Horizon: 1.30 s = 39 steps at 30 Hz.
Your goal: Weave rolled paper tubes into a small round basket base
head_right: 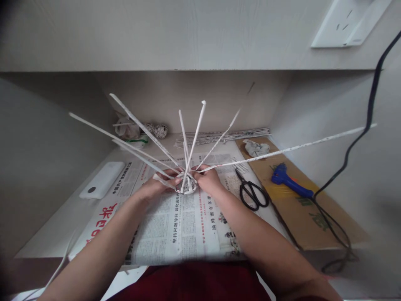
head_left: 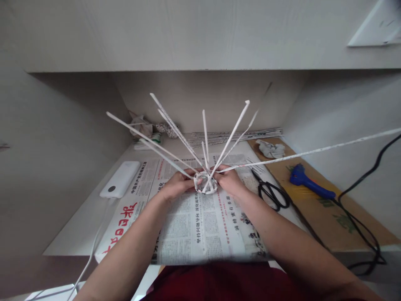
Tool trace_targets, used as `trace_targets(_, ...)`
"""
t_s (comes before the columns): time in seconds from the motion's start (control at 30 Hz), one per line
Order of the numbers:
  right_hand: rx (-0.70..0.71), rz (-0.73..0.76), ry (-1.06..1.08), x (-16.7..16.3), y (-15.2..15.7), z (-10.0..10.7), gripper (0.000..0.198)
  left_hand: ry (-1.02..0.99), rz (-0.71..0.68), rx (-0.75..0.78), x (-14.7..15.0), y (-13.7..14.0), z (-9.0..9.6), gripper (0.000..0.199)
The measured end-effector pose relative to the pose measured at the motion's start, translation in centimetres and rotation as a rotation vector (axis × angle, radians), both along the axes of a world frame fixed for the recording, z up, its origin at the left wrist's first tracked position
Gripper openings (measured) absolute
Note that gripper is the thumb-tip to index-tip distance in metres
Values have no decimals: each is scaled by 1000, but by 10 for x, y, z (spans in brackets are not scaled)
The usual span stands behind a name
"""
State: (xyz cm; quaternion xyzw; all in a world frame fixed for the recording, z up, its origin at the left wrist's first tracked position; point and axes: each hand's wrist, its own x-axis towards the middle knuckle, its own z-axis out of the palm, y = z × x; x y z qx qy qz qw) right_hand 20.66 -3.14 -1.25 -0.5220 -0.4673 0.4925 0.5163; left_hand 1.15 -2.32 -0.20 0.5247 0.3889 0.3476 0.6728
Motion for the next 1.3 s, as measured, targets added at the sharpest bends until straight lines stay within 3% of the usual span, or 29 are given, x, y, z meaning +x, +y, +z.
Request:
trace_targets(0.1,-16,13,11,5,5,-2,24,-9,-98,39,-18,7,6,59)
trace_targets(0.37,-31,95,-101,3,-2,-1,24,132,28,24,-9,6,5,32)
trace_targets(0.57,26,130,-210,1,-4,-1,20,301,160,306,1,1,6,23)
trace_targets(0.67,46,119,-219,-2,-6,4,21,298,198,370,3,-1,7,25)
trace_targets(0.83,52,116,-203,-7,-9,6,20,288,221,359,7,-1,1,27)
trace_targets(1.03,40,92,-236,-8,-10,5,16,232,230,235,7,4,-10,33)
trace_targets(1.2,38,83,-300,-8,-10,8,10,194,237,261,8,2,-9,29)
trace_targets(1.3,71,100,-294,-6,-8,4,9,159,214,172,10,0,-7,31)
